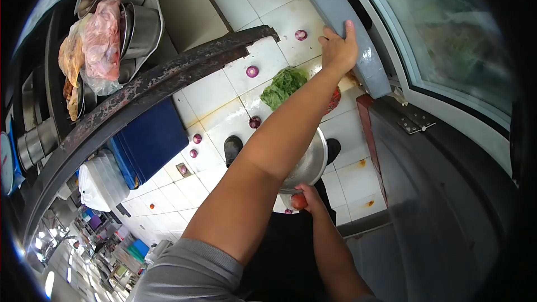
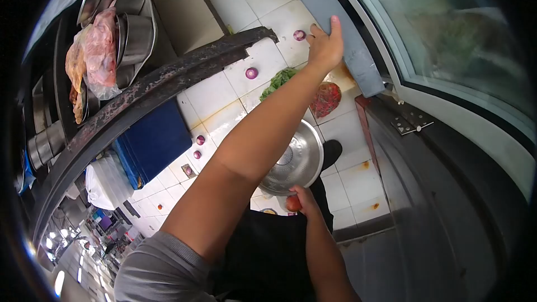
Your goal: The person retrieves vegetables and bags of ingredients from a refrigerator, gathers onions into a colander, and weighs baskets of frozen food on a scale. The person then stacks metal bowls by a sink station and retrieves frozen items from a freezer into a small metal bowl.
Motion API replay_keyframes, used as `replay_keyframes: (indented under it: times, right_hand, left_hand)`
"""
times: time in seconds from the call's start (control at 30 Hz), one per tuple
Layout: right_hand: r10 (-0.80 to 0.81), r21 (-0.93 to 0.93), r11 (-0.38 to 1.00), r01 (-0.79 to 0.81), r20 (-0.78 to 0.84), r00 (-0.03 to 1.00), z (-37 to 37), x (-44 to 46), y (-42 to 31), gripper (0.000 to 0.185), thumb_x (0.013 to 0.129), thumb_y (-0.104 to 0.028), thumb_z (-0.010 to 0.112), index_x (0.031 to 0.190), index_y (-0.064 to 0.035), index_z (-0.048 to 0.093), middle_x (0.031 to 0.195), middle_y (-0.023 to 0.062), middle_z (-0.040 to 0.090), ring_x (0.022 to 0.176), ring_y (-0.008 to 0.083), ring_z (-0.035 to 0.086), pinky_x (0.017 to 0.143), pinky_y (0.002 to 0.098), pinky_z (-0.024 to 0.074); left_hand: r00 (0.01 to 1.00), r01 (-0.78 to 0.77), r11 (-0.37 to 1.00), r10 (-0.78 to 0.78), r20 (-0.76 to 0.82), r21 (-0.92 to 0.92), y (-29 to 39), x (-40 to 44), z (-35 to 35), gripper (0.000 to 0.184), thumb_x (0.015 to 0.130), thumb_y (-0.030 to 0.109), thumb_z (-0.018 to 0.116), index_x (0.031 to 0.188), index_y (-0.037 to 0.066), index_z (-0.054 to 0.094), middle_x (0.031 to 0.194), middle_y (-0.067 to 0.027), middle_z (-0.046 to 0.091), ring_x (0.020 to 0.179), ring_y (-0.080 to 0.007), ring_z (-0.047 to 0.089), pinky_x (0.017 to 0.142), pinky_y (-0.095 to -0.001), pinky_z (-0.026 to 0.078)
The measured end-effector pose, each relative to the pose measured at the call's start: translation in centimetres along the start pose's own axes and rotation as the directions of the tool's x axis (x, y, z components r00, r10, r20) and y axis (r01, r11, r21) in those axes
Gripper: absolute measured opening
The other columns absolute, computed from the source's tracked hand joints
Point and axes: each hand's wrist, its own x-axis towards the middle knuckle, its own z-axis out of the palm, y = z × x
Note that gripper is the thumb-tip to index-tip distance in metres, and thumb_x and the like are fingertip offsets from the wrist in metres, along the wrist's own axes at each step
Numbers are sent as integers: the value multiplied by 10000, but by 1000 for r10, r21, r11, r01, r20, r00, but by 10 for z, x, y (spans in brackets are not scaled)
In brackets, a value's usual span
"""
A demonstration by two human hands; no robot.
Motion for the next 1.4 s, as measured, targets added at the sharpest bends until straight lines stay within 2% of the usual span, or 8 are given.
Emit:
replay_keyframes:
  times: [0.2,0.27,0.4,0.47,0.63,0.87,0.97,1.4]
  right_hand:
    - [-23,-18,1000,23,1,1000,3,0,1,220,784,-153,584,921,18,604,833,104,629,720,214,627,672,348,529]
    - [-29,-9,1000,29,10,1000,1,5,4,221,784,-157,587,917,19,607,823,105,629,708,211,627,662,347,528]
    - [-51,-18,999,51,1,999,-7,12,8,227,783,-159,589,923,19,608,835,107,634,714,210,630,663,345,529]
    - [-18,-65,998,18,1,1000,-8,15,7,270,755,-170,623,961,3,594,850,89,606,726,201,613,641,333,521]
    - [-79,-14,997,79,18,997,-2,9,-1,266,753,-180,628,945,1,597,847,91,607,711,207,614,629,338,522]
    - [32,-23,999,-32,39,999,-12,13,0,255,759,-173,631,951,-10,588,869,88,613,690,200,612,617,349,520]
    - [29,-45,999,-27,39,999,-16,11,-4,256,758,-167,631,959,-13,592,869,86,614,692,197,614,616,352,520]
    - [-145,-747,665,-27,-164,976,-5,131,-129,249,775,-160,631,948,19,626,835,93,638,767,186,638,685,310,537]
  left_hand:
    - [977,-200,956,210,25,-213,-10,18,0,913,784,445,725,1312,-152,282,1213,-315,528,1117,-400,567,964,-419,452]
    - [939,18,873,152,308,-487,-6,29,-3,908,711,374,816,1303,-137,355,1090,-242,627,962,-309,641,807,-407,519]
    - [963,-59,936,145,229,-346,-7,35,16,752,708,361,822,1185,-126,505,1058,-213,642,912,-265,646,695,-379,535]
    - [976,-87,956,137,168,-279,-8,28,21,930,659,384,840,1230,-179,370,1164,-297,577,1043,-345,615,914,-358,495]
    - [966,-57,985,96,240,-162,-57,51,27,844,691,383,819,1186,-164,410,1151,-287,587,1040,-355,617,904,-362,499]
    - [960,156,727,48,276,-669,-81,40,9,615,767,261,787,1169,-51,442,1089,-161,591,977,-217,588,841,-358,493]
    - [961,56,759,136,242,-649,-94,30,-3,598,766,220,789,1170,-45,436,1101,-165,590,994,-223,591,859,-360,495]
    - [914,-130,747,345,213,-652,-148,80,-76,678,710,292,833,1125,-57,427,1065,-162,593,963,-212,596,830,-327,492]
